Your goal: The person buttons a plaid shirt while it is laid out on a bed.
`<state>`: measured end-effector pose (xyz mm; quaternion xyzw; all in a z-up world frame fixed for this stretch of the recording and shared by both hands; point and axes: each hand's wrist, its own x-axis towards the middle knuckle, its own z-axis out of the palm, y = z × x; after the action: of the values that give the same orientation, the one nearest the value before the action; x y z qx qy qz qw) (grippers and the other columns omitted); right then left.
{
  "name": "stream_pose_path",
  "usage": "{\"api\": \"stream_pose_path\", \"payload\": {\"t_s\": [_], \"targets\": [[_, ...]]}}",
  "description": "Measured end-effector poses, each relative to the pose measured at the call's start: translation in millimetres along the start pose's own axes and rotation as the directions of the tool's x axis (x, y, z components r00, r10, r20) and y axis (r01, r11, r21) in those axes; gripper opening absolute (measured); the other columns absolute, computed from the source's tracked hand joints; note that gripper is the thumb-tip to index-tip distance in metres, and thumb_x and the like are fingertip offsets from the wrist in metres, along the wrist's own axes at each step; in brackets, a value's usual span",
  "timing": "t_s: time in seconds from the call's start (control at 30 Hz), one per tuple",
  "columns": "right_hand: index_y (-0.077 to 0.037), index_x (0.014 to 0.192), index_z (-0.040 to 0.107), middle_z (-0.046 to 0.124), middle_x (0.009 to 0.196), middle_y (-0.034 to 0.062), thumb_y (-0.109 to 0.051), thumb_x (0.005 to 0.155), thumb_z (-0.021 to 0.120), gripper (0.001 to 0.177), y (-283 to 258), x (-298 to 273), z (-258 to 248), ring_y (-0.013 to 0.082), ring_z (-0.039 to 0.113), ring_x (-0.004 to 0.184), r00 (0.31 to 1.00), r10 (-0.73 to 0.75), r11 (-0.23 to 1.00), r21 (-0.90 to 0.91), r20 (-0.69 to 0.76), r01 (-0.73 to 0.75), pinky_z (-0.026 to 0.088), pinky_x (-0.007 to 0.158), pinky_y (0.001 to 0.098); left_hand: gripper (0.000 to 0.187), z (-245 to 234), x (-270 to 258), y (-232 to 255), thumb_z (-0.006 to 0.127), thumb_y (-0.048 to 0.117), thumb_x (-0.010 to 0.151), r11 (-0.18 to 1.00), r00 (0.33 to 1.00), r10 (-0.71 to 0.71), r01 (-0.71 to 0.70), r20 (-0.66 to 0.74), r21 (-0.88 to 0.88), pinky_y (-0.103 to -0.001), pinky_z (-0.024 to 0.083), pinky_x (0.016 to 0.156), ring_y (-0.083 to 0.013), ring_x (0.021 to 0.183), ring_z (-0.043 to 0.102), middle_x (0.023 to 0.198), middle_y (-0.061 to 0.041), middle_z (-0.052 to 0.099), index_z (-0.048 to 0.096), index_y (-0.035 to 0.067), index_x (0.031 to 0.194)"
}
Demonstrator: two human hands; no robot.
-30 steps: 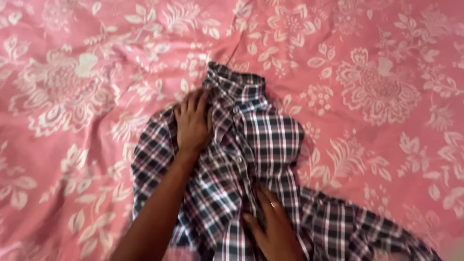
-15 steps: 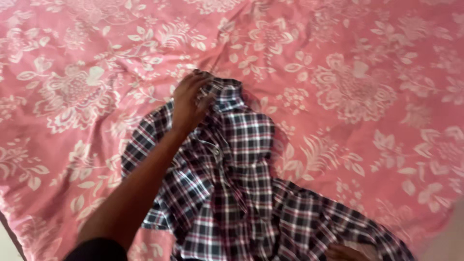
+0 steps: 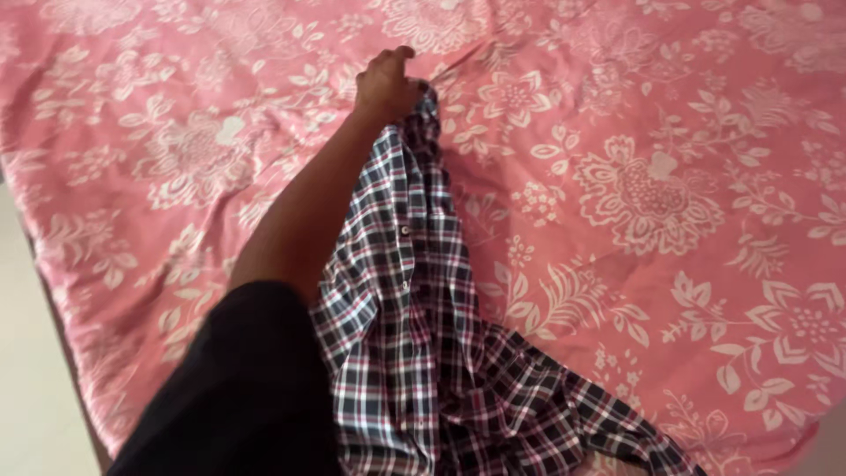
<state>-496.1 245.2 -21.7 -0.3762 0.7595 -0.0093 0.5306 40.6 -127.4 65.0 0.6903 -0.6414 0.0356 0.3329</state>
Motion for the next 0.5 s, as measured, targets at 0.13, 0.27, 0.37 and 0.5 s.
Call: {"api": "stream_pose_path", "payload": {"t_s": [0.13, 0.27, 0.37, 0.5], "targets": [[0.0, 0.126, 0.069, 0.075, 0.115, 0.0145, -0.022, 0.094, 0.068, 0.04, 6.4, -7.8, 7.9, 0.0195, 0.073, 0.11, 0.982, -0.176, 0.984, 0.013, 0.07, 0.176, 0.056, 0.097, 0.0365, 0.05, -47.3, -113.4, 37.5, 0.079, 0.02, 0.081, 0.98, 0.981, 0.19, -0.187, -0.04, 0.066, -0.058, 0.048, 0.086, -0.0445, 0.112, 0.059, 0.127, -0.024, 0.062, 0.063, 0.003, 0.125], [0.002, 0.125, 0.069, 0.076, 0.112, 0.0144, -0.02, 0.094, 0.067, 0.038, -29.4, -28.0, 34.5, 0.0187, 0.073, 0.108, 0.807, -0.559, 0.827, 0.19, 0.19, 0.528, 0.056, 0.096, 0.0354, 0.025, -75.0, -227.9, 56.2, 0.07, 0.027, 0.092, 0.921, 0.957, -0.264, 0.286, 0.117, -0.264, -0.039, 0.059, 0.074, -0.0277, 0.078, 0.077, 0.094, -0.013, 0.078, 0.077, 0.004, 0.099], [0.003, 0.126, 0.067, 0.077, 0.107, 0.0141, -0.021, 0.098, 0.064, 0.037, -107.3, -52.6, 57.1, 0.018, 0.072, 0.103, 0.665, -0.717, 0.695, 0.286, 0.208, 0.66, 0.055, 0.094, 0.0341, 0.031, -64.0, -252.3, 53.5, 0.072, 0.035, 0.091, 0.839, 0.897, -0.372, 0.435, 0.239, -0.328, -0.038, 0.06, 0.071, -0.025, 0.075, 0.078, 0.086, -0.012, 0.079, 0.078, 0.004, 0.097], [0.002, 0.131, 0.063, 0.074, 0.102, 0.0114, -0.021, 0.1, 0.062, 0.039, -221.1, -51.6, 78.5, 0.0175, 0.07, 0.093, 0.57, -0.801, 0.597, 0.168, 0.182, 0.785, 0.058, 0.085, 0.0317, 0.034, -43.8, -247.7, 55.1, 0.075, 0.039, 0.087, 0.812, 0.862, -0.445, 0.502, 0.241, -0.297, -0.038, 0.059, 0.07, -0.0261, 0.073, 0.076, 0.084, -0.013, 0.079, 0.081, 0.005, 0.094]]}}
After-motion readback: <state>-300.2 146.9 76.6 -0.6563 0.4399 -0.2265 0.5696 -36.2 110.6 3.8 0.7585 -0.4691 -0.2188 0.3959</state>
